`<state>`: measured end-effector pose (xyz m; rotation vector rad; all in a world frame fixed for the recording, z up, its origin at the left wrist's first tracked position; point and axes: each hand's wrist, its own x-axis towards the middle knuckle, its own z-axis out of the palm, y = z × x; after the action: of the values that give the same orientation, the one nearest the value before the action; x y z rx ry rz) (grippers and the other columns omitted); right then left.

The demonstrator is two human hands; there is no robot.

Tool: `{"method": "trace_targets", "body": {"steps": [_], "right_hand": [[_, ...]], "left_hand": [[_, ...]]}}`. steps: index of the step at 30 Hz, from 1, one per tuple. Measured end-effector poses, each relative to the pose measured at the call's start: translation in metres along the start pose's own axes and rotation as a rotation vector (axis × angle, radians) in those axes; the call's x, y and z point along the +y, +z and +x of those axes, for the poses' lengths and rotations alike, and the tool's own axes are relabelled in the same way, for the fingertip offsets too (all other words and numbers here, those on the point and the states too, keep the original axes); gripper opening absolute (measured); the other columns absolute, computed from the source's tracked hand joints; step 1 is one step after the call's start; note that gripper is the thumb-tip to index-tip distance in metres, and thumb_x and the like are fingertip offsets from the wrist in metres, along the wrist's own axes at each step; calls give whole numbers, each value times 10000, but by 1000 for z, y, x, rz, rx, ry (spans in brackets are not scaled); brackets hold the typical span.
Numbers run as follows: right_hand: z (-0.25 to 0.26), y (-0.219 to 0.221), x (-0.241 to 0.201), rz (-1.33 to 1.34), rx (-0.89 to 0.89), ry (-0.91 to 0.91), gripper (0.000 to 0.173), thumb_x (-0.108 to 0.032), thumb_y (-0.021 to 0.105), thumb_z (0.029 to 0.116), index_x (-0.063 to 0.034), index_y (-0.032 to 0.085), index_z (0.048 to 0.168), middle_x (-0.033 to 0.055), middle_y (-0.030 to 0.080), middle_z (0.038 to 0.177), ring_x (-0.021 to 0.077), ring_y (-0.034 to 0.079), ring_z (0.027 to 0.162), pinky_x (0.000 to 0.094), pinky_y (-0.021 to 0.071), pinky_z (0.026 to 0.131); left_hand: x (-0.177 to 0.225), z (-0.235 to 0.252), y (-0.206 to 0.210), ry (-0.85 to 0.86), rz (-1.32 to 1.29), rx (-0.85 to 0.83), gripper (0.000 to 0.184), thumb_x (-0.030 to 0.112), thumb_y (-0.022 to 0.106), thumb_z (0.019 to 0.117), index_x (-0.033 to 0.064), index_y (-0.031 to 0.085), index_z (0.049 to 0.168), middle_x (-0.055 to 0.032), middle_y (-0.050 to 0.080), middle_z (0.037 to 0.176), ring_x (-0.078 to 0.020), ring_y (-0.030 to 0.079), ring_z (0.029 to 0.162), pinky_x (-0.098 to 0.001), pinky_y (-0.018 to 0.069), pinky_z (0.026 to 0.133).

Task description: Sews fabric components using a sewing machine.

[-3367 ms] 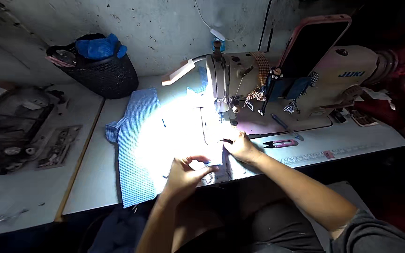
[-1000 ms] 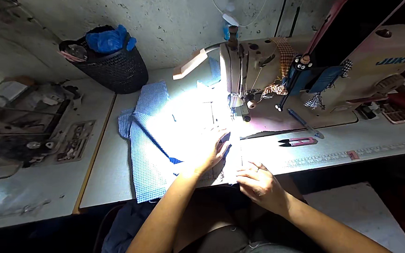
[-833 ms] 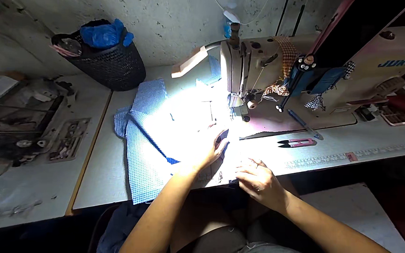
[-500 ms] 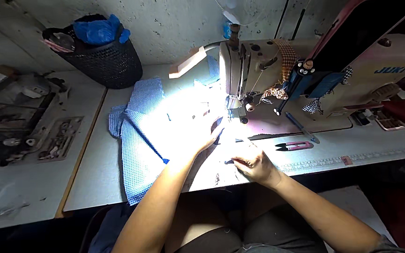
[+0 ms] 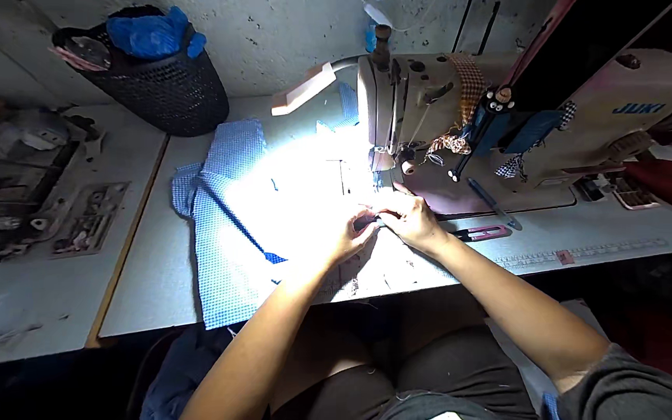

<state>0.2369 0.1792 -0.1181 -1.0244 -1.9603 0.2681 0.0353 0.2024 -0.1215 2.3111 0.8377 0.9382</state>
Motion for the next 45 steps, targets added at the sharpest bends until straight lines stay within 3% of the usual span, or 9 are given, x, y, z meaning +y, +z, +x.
{"method": "trace_targets", "body": {"steps": [4,9,13,18,23,27,34,39,45], "right_hand": [[2,5,-3,-56,21,31,161,-6,643,924,-25,777,1010,102,763,1024,207,712,1043,457,430,1147],[-16,-12,-16,-158,-48,83,241,-134,587,1006,-67,748,1170,57,725,1240,169,643,1240,488,368,1206],[-53,-77,-18,-459,61,304,236,-158,662,966,-28,751,1143,144,736,1157,296,692,1118,499,538,997],[-91,-173,17,-787,252,569,476,-175,568,992,57,534,1407,316,476,1482,493,425,1408,633,338,1153],[-114,-188,46,-860,240,448,534,-92,491,989,-22,455,1517,246,448,1553,422,346,1499,564,241,1244],[-120,-176,52,-867,279,455,628,-89,507,957,-33,376,1568,243,349,1619,397,277,1539,534,272,1238],[-122,-175,54,-882,293,452,601,-82,510,958,-18,406,1545,238,368,1610,384,296,1533,521,257,1245],[-124,-173,51,-938,294,431,423,-72,459,979,3,605,1368,242,596,1408,434,520,1362,589,347,1158],[-123,-174,52,-936,286,441,365,-37,457,970,7,689,1247,243,672,1288,450,606,1237,636,384,1078]], "left_hand": [[-3,6,-2,71,117,-11,224,154,654,956,-9,741,1082,-156,731,1109,-248,699,1056,-416,529,973],[-15,20,-12,127,274,-84,335,300,602,974,51,738,1151,-128,717,1203,-318,588,1282,-497,423,1098],[-18,24,-13,65,194,-110,371,302,593,999,21,716,1209,-172,683,1269,-323,592,1280,-498,429,1101],[-22,28,-14,53,231,-118,431,359,545,1021,33,693,1260,-178,665,1294,-328,602,1254,-522,422,1086],[-24,33,-17,93,259,-76,452,395,511,1016,49,703,1233,-152,667,1304,-317,574,1301,-512,413,1103],[-33,33,-15,104,292,-50,478,424,471,1015,82,701,1257,-117,653,1354,-309,520,1371,-512,376,1141],[-28,35,-15,60,297,-50,484,420,482,1017,76,684,1292,-108,682,1317,-341,548,1339,-547,384,1125],[-27,35,-16,77,290,-63,517,449,468,1017,69,675,1301,-112,679,1322,-318,567,1322,-526,394,1117],[-27,32,-15,112,256,-28,524,475,500,998,65,710,1246,-115,687,1303,-334,566,1308,-532,404,1097]]}}
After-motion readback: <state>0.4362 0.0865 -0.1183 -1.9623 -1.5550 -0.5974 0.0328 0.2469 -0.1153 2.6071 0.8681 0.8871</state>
